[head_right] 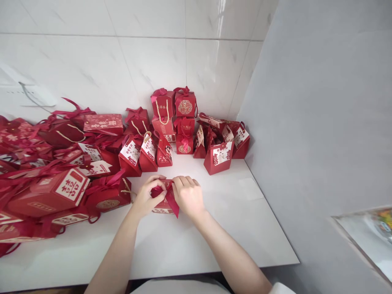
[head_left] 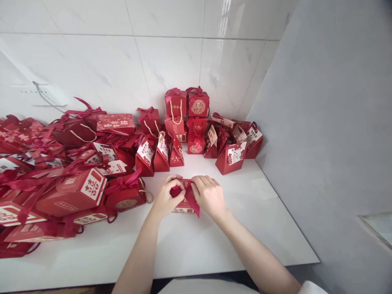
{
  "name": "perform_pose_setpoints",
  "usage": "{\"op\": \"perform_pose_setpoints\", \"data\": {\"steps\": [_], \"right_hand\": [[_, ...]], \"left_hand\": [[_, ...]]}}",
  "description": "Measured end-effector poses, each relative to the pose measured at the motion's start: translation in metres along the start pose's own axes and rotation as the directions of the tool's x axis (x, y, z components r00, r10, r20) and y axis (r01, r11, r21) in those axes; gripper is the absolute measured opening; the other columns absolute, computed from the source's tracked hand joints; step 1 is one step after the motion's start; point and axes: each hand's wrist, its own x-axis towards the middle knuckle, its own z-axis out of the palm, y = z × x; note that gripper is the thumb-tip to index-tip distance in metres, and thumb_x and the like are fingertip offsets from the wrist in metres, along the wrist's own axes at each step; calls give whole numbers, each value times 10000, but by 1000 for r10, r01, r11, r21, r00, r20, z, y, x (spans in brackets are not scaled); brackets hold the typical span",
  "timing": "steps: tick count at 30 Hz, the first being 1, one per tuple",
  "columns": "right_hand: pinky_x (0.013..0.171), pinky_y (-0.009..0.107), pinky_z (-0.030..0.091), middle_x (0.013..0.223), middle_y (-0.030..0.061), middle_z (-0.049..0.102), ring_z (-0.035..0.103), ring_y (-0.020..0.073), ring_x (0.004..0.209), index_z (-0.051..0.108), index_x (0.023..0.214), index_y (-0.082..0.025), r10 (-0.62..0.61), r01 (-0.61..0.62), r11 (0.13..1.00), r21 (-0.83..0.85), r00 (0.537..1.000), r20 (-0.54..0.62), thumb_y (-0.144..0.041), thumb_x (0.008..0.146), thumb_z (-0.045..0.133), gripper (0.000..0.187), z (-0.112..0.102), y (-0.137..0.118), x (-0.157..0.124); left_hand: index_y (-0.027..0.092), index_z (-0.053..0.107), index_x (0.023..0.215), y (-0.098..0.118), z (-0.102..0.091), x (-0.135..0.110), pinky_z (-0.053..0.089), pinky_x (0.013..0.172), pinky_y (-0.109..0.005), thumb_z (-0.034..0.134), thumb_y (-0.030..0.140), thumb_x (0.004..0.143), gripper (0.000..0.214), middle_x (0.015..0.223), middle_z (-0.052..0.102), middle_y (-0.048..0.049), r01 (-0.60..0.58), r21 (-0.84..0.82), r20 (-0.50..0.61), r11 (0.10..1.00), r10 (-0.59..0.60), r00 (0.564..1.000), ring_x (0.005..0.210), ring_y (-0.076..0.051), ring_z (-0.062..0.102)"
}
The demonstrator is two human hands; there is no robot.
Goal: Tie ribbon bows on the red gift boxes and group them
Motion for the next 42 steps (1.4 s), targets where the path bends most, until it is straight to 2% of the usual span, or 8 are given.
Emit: {"op": "perform_pose_setpoints", "data": {"steps": [7,16,21,25,29,35,39,42], "right_hand": [[600,290,468,940,32,771,710,207,804,694,954,-237,207,-204,970,130,978,-8,-189,948,489,211,17,-1,-7],[756,344,564,1021,62,752,708,228,919,689,1024,-233,378,-376,871,318,924,59,-203,911,460,257,19,-4,-7],[837,359,576,1205,92,664,657,211,1046,553,1249,-223,282,-341,736,585,940,194,-250,920,469,341,21,9,-10],[974,411,534,1358,101,566,598,218,1201,455,1356,-256,240,-303,639,707,952,191,-284,918,508,442,17,21,-15],[1069,482,455,1415,109,521,496,260,1328,549,1273,-268,168,-177,724,666,983,78,-311,944,512,334,2,19,-16],[1191,579,236,1482,85,463,402,278,1404,608,1267,-293,-131,71,866,495,987,88,-358,958,524,326,-11,6,-19],[1211,612,109,1501,102,460,383,286,1423,481,1407,-266,-205,105,882,459,964,172,-466,933,565,521,-11,7,-22],[1214,613,31,1476,106,495,408,285,1406,434,1440,-253,-241,138,887,441,952,187,-503,925,571,589,-12,9,-23]], "left_hand": [[203,572,768,4,1,1,391,1029,-375,577,164,766,40,1132,557,-56,20,32,45,999,-22,999,1169,-243,541],[198,574,771,3,1,3,397,1033,-365,574,145,757,55,1122,545,-52,23,1,77,1000,-23,997,1131,-230,559],[223,607,984,0,-5,-6,400,1056,-376,596,281,855,142,1249,559,-64,94,-144,69,985,-85,994,1206,-240,550],[252,532,1210,-5,-17,-19,445,1018,-368,617,478,865,421,1311,575,-84,240,-312,-116,919,-288,951,1219,-245,558],[215,589,1106,-7,-23,-33,461,948,-360,638,575,824,460,1172,649,-87,420,-249,-156,873,-464,872,1086,-246,613],[186,585,787,-2,-21,-46,433,725,-260,610,590,836,408,787,629,-1,451,-215,1,866,-462,887,785,-171,593],[190,515,683,10,-23,-48,348,564,-245,597,584,842,433,598,492,43,460,-103,-20,882,-464,886,560,-124,470],[192,517,678,22,-25,-51,357,582,-244,604,551,848,406,619,525,40,407,-40,-83,913,-409,909,581,-128,489]]}}
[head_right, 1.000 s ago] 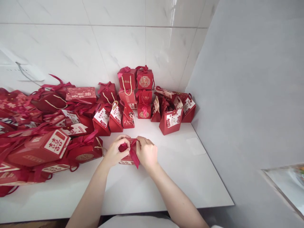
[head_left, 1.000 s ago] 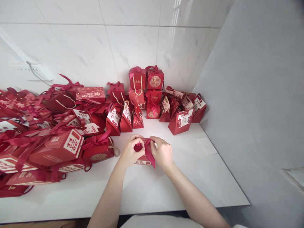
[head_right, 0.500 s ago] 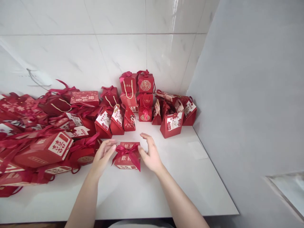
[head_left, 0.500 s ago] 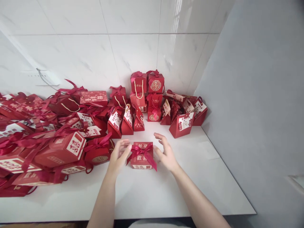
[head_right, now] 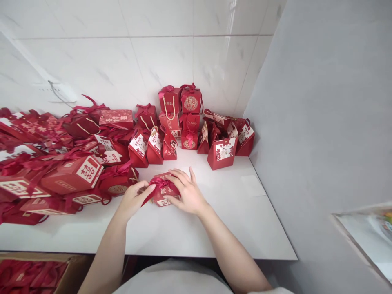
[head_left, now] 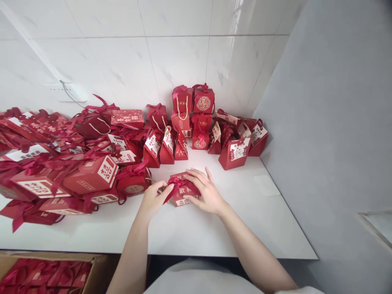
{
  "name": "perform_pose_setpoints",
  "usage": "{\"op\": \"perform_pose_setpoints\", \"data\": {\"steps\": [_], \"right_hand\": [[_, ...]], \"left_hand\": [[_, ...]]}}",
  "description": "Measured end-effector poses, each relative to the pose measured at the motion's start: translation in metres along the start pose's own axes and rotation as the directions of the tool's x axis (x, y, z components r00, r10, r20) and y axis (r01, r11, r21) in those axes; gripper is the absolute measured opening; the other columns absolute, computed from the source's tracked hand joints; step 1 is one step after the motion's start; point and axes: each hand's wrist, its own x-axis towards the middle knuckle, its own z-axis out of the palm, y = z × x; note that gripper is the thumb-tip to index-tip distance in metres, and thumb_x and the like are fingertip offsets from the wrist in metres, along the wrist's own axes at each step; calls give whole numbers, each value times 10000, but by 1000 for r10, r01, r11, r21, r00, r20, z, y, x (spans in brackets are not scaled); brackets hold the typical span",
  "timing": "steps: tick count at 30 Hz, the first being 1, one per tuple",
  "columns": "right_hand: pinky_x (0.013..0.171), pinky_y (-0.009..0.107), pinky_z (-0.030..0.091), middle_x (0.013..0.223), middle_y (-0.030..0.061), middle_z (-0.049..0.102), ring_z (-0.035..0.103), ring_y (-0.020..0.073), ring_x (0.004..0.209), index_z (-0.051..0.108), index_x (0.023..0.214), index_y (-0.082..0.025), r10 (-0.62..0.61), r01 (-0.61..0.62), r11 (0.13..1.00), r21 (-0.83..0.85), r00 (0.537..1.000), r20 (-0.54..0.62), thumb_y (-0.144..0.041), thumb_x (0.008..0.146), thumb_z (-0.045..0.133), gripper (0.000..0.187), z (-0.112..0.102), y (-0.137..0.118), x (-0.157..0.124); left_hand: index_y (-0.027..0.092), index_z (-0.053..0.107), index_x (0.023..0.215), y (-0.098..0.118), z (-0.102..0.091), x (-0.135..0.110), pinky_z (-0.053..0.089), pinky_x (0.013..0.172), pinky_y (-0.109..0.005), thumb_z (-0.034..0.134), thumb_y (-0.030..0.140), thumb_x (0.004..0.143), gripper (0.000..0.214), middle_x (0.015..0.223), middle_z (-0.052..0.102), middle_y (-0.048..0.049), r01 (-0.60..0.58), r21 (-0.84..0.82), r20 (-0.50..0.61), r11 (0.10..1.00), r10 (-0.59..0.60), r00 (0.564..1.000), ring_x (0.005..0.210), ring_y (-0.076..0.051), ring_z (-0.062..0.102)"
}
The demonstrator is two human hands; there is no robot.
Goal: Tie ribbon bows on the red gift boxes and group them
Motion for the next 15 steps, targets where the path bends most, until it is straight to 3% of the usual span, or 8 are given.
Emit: {"op": "perform_pose_setpoints", "data": {"steps": [3,9,15], "right_hand": [[1211,608,-19,1360,104,581,473,281,1337,433,1447,-268,-35,36,998,-42,999,4,-520,909,592,615,1,0,-1],[1207,616,-18,1162,109,629,576,270,1142,461,1426,-231,-3,0,995,-102,999,-35,-595,879,595,671,6,1,-1],[1198,644,8,1380,121,522,411,314,1368,542,1361,-273,-113,103,987,-123,991,-77,-543,903,588,533,10,3,-2]], "left_hand": [[189,559,678,8,1,-8,349,600,-244,611,537,847,390,626,535,32,-23,-5,-44,1000,23,999,620,-135,491],[163,560,618,7,9,-24,338,605,-247,675,573,773,453,584,502,29,124,-163,89,979,-110,990,591,-125,458],[163,566,648,-1,16,-35,328,613,-249,655,531,794,405,601,499,28,145,-129,72,981,-136,988,609,-123,445]]}}
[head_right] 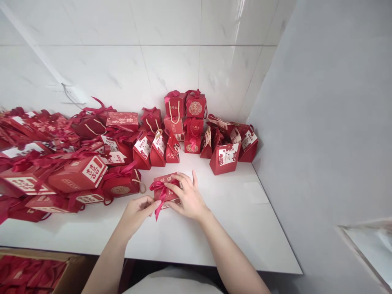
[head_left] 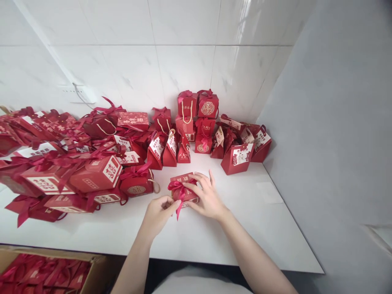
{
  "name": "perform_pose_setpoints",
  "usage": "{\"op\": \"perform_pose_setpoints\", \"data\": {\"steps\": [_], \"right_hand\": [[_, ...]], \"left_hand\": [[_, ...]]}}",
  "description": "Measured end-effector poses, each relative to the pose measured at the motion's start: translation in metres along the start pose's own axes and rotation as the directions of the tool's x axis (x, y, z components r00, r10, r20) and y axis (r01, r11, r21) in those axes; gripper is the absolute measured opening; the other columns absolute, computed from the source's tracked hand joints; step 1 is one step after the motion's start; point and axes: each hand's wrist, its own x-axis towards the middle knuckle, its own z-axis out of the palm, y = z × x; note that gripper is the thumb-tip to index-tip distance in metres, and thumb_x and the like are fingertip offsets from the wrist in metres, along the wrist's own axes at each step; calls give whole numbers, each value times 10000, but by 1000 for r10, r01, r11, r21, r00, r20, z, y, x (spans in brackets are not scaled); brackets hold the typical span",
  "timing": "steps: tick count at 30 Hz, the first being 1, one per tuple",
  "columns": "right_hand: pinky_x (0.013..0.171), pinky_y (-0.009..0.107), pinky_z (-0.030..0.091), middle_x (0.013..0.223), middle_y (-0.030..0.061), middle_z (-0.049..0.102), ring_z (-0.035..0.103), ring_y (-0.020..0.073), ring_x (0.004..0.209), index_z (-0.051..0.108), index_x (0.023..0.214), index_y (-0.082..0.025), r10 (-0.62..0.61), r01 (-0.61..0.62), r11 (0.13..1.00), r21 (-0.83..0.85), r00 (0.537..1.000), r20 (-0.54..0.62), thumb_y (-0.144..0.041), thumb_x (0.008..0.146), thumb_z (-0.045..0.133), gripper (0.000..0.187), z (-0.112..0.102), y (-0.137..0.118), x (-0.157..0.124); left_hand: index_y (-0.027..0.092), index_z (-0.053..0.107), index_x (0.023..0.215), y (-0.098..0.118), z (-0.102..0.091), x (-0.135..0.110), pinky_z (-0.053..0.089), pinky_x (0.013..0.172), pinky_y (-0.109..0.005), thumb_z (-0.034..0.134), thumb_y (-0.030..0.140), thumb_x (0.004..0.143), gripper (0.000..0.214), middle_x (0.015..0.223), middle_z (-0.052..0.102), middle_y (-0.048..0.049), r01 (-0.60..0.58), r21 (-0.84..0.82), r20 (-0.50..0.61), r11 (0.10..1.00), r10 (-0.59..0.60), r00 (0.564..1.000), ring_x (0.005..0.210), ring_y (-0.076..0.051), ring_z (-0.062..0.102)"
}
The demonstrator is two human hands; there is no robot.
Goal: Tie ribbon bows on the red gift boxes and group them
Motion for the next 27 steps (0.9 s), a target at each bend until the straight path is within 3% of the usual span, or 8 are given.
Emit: {"op": "perform_pose_setpoints", "data": {"steps": [7,12,15,17,20,23,25,27], "right_hand": [[1198,650,39,1480,69,456,314,323,1443,676,1177,-312,-36,34,998,59,999,35,-426,929,591,285,3,-2,-2],[1197,645,41,1460,56,486,343,341,1430,689,1149,-318,-98,97,983,155,995,-7,-367,883,640,275,-2,0,-3],[1201,615,121,1436,72,503,406,309,1395,631,1226,-306,41,-7,957,289,993,-112,-287,907,574,325,-4,6,-3],[1188,577,219,1446,80,491,431,279,1383,575,1273,-304,268,-175,875,451,952,-149,-274,935,523,343,-2,11,-2],[1143,537,333,1470,84,472,457,267,1372,514,1277,-299,532,-361,601,713,846,-20,-335,935,526,344,5,19,0],[1089,493,411,1432,91,514,521,258,1315,491,1232,-279,601,-413,358,837,788,132,-334,879,564,364,11,20,5],[1060,455,441,1387,87,556,537,246,1295,502,1198,-270,612,-440,295,848,769,186,-291,832,569,372,13,17,10],[1035,419,460,1350,78,583,538,234,1287,523,1178,-265,613,-485,303,820,758,222,-258,798,562,382,13,14,16]], "left_hand": [[180,451,659,-6,0,8,315,612,-248,650,484,800,390,636,446,41,-61,-68,16,996,62,998,610,-113,404],[206,499,850,-12,-4,27,335,641,-248,698,464,714,353,725,528,40,-58,-264,-220,963,-2,975,668,-129,475],[203,566,954,-13,-1,38,363,664,-258,691,439,686,378,836,603,3,-50,-271,-253,961,-21,967,747,-154,531],[194,593,916,-12,2,43,393,692,-271,685,445,687,353,858,629,-20,-57,-261,-267,964,-16,963,795,-175,561],[187,608,872,-10,9,49,442,751,-294,684,423,690,308,895,660,-45,-110,-259,-321,959,22,947,853,-198,600],[189,618,902,-8,14,53,474,767,-303,688,412,717,298,932,681,-54,-152,-220,-374,964,61,926,854,-201,626],[195,628,913,-7,15,55,484,760,-299,697,419,733,297,930,692,-51,-151,-172,-405,973,70,912,828,-195,637],[204,640,908,-5,13,56,485,766,-293,695,414,747,270,899,696,-36,-145,-108,-435,984,84,896,806,-187,642]]}}
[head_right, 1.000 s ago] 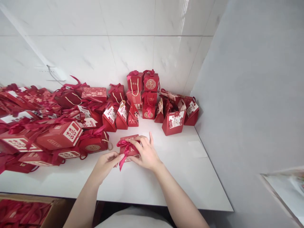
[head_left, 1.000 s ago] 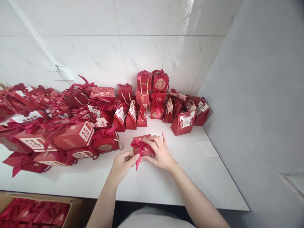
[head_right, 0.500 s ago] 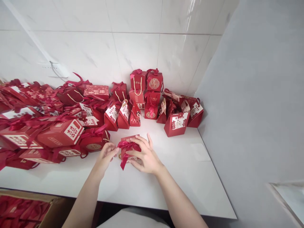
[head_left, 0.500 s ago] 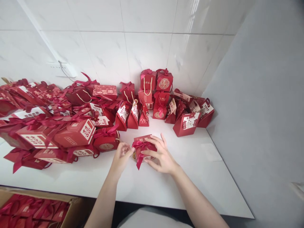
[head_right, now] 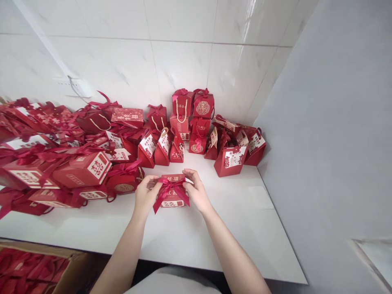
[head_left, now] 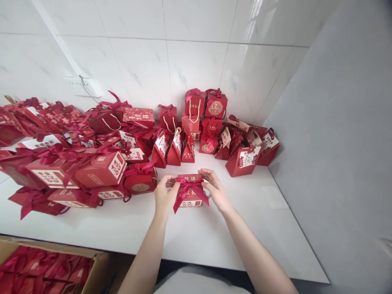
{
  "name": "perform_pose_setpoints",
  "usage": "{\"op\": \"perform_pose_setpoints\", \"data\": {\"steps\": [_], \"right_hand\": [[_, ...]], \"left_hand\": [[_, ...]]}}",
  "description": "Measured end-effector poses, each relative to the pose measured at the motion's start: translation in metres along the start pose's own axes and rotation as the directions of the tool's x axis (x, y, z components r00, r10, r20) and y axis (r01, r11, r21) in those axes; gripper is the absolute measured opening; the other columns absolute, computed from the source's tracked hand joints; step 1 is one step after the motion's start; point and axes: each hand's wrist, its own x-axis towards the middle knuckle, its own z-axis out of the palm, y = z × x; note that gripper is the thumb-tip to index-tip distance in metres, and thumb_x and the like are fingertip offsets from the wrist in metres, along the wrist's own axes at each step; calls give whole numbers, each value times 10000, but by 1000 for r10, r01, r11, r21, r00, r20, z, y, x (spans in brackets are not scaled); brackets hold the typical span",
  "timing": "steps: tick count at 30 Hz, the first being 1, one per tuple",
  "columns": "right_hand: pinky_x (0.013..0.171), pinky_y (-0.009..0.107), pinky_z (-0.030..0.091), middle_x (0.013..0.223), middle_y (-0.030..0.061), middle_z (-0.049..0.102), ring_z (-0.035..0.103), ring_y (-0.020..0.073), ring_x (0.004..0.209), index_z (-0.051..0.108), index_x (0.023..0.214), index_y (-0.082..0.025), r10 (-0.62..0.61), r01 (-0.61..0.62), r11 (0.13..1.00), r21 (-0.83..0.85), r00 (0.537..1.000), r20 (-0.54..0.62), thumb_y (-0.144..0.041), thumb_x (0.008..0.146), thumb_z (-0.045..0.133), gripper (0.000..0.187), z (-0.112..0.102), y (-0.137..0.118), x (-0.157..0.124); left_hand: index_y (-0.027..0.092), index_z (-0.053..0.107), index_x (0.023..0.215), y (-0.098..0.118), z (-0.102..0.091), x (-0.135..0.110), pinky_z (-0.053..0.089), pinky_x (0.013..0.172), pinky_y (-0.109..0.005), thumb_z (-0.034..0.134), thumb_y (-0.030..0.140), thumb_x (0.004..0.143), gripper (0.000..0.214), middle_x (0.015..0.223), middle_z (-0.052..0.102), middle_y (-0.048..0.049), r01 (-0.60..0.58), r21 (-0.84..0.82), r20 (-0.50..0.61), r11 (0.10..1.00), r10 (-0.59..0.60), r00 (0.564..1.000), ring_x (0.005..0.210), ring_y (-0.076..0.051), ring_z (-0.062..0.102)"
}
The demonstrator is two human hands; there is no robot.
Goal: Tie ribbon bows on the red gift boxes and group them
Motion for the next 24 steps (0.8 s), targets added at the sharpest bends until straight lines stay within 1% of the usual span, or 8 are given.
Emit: {"op": "perform_pose_setpoints", "data": {"steps": [3,6,9,12,14,16,20,24], "right_hand": [[967,380,500,1306,71,603,569,220,1234,542,1167,-253,30,-30,990,-135,1000,-2,-230,778,540,390,5,-6,4],[869,355,531,1181,49,660,619,213,1135,577,1117,-255,10,-9,947,-321,1000,3,-197,786,502,345,8,-9,10],[816,347,533,1048,18,704,662,209,1015,609,1063,-269,-34,50,850,-524,999,41,-154,787,493,321,10,-13,13],[818,366,530,1022,21,720,677,217,971,606,1090,-274,-74,73,769,-636,997,26,-169,828,501,301,11,-19,14],[840,389,528,1085,41,717,678,230,991,587,1150,-276,-117,88,765,-638,993,-4,-259,889,514,271,12,-23,14],[890,420,521,1219,76,678,657,253,1080,530,1263,-278,-153,105,802,-588,988,-32,-394,910,549,371,13,-24,13],[1040,464,452,1410,133,560,566,282,1263,434,1391,-260,-110,51,916,-399,986,-129,-539,887,578,593,17,-9,10],[1066,436,447,1357,126,609,587,259,1247,523,1296,-223,-39,-11,980,-201,969,-244,-533,905,543,499,17,8,7]], "left_hand": [[237,666,1017,5,-4,5,471,759,-291,665,395,778,286,832,691,-4,-18,157,10,987,17,1000,772,-184,640],[263,688,1146,9,-8,8,450,735,-300,604,417,828,363,723,677,7,-36,333,99,942,3,995,741,-201,640],[269,739,1097,11,-9,9,442,721,-288,564,433,861,337,683,682,2,-87,377,164,922,26,986,727,-199,646],[276,752,1078,15,-10,7,435,715,-277,559,441,873,326,688,693,3,-135,383,146,914,84,986,702,-189,640],[265,762,1012,19,-9,8,425,697,-275,538,497,888,346,696,693,-6,-161,379,116,911,126,985,701,-193,635],[256,751,996,24,-7,10,416,676,-275,509,559,897,400,706,683,-10,-181,340,91,923,159,983,694,-196,626],[259,621,1290,26,1,19,416,709,-302,490,616,891,552,630,635,0,-151,282,140,947,115,983,727,-249,636],[264,750,1001,17,13,22,415,735,-317,471,627,892,471,746,715,-49,-119,259,240,958,55,969,866,-308,659]]}}
